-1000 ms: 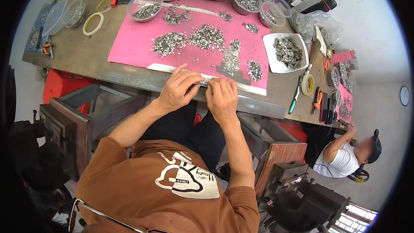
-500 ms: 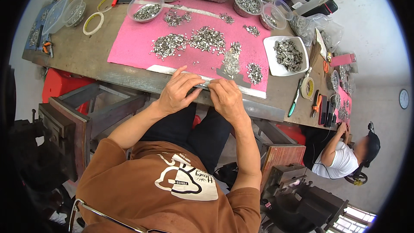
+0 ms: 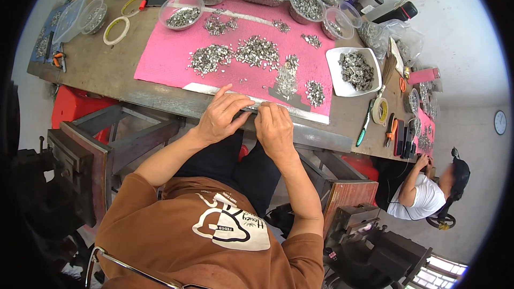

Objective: The person places small metal pieces into a metal holder by hand, places the holder into a manual press machine, and turns the press wheel.

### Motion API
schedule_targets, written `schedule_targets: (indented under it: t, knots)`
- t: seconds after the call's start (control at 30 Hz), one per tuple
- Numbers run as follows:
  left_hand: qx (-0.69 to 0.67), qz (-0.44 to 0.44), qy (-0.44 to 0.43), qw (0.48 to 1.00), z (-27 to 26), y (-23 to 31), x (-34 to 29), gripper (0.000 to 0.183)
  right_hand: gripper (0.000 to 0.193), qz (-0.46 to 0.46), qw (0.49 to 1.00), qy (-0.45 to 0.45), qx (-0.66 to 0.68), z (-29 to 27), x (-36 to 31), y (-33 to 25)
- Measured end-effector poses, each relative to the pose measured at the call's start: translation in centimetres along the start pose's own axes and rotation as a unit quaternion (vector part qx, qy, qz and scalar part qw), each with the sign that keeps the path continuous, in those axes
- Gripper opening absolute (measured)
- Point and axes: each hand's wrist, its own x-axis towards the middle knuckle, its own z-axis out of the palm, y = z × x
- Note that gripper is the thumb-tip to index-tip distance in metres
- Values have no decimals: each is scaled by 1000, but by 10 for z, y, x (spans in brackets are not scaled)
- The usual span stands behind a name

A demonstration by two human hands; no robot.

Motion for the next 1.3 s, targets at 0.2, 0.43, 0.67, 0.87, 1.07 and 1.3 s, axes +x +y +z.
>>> schedule_targets:
  t: [0.2,0.43,0.67,0.87,1.07,1.3]
  knots:
    - [-49,-41,-2,998,-13,-10,17,19,17,97,986,-8,137,-10,1,19]
    - [89,-14,-101,991,-8,-49,54,16,7,120,988,-37,91,6,43,49]
    - [161,60,-196,965,-4,-43,61,23,7,54,995,-74,39,16,44,55]
    - [147,53,-225,962,-9,-44,66,28,10,82,988,-76,110,7,60,53]
    - [11,-28,-181,983,-14,-58,76,24,13,108,974,-108,166,22,108,58]
    - [133,-26,-13,991,-27,-140,117,10,22,184,939,-58,284,86,174,61]
